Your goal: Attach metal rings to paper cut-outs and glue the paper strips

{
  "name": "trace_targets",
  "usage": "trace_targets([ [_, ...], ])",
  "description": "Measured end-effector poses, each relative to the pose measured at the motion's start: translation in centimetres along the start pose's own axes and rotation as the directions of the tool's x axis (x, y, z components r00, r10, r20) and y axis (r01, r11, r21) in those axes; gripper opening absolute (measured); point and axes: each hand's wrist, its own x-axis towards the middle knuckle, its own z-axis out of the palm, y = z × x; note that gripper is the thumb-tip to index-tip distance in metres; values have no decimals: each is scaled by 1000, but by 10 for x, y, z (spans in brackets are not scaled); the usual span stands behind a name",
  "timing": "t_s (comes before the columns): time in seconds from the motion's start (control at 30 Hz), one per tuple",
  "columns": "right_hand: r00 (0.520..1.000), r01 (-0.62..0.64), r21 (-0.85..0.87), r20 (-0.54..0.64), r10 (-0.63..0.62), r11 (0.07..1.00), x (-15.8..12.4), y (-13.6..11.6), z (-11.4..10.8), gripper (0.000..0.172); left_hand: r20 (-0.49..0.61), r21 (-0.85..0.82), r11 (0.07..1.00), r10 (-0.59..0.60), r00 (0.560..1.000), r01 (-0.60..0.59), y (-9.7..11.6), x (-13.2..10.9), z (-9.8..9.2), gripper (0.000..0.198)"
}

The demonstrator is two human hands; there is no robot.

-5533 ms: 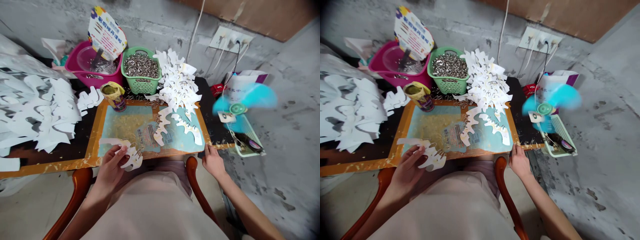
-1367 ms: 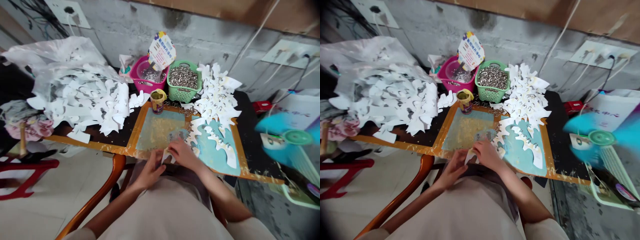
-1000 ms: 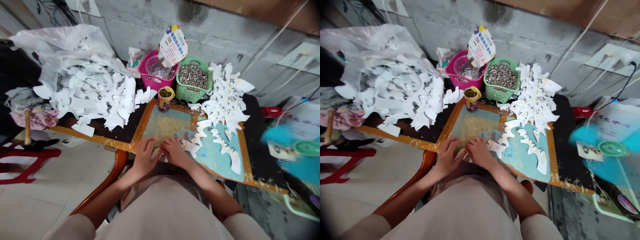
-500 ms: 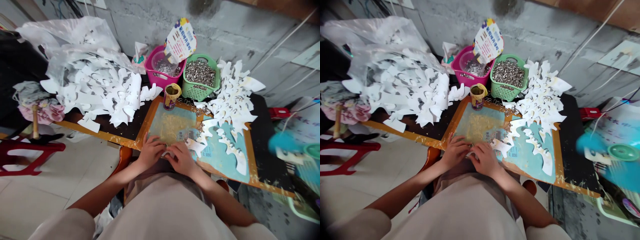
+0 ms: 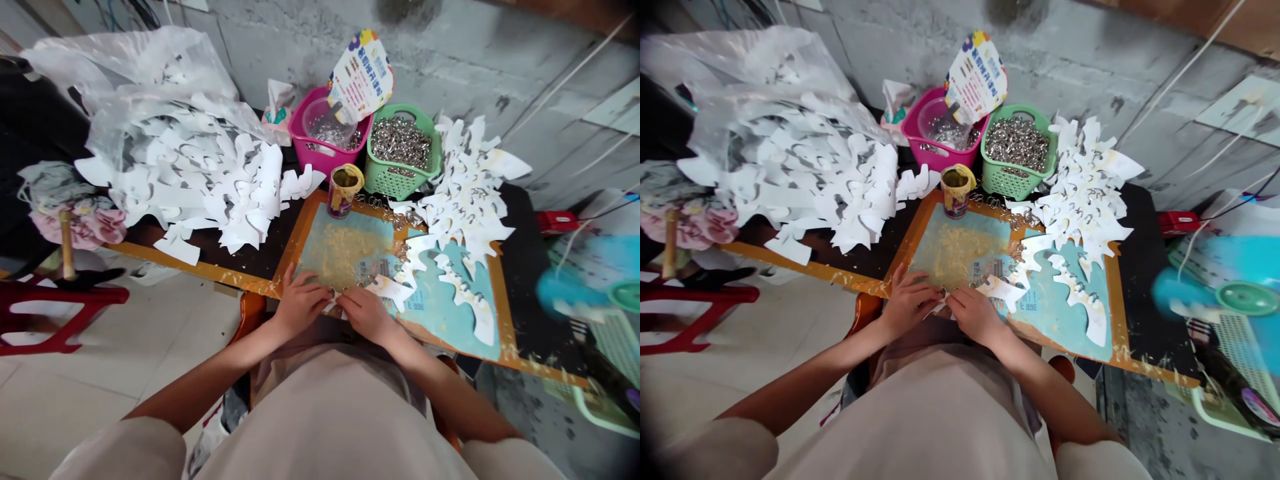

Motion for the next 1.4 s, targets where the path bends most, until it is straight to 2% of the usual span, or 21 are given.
trace_targets([
  [0.13,991,-10,112,-132,25,994,-10,-2,6,25,-32,13,998,64,997,-63,-1,-2,1,16],
  [0.2,982,-18,188,-181,53,982,-11,-2,2,20,-78,23,995,100,992,-98,-1,-4,4,16],
  [0.27,975,-51,229,-199,98,972,-8,0,-5,25,-111,36,992,128,986,-125,0,-6,7,17],
  [0.33,979,-65,192,-177,100,979,-3,4,-11,33,-126,47,988,151,981,-146,1,-7,9,17],
  [0.4,993,-9,123,-116,23,992,4,10,-12,34,-146,64,987,158,977,-150,2,-7,10,19],
  [0.53,989,145,79,27,-147,986,15,26,-8,22,-210,90,989,137,968,-120,3,-7,10,19],
  [0.63,973,203,36,100,-206,978,19,27,-7,17,-192,49,989,150,970,-143,1,-6,10,17],
  [0.73,987,136,-80,96,-129,987,15,12,-5,16,-156,8,992,125,980,-125,-1,-5,9,17],
  [0.83,998,-59,-181,-20,57,982,5,-13,1,18,-122,11,994,111,986,-110,-3,-6,8,15],
  [0.9,987,-151,-145,-81,140,978,-2,-25,4,18,-96,27,992,124,988,-122,-4,-6,7,15],
  [1.0,978,-186,4,-93,185,983,-8,-28,0,13,-83,47,987,155,984,-152,-5,-7,6,16],
  [1.07,977,-186,63,-93,191,981,-9,-23,-6,22,-79,46,985,169,982,-165,-6,-7,6,16],
  [1.13,982,-166,54,-83,170,985,-7,-16,-10,28,-77,41,985,173,982,-170,-7,-6,6,16],
  [1.27,999,-35,-53,-28,34,998,-2,-3,-8,21,-106,30,984,178,978,-176,-7,-7,8,14],
  [1.4,995,89,-138,-32,-94,986,-1,4,-5,24,-114,39,985,174,978,-171,-8,-8,8,15],
])
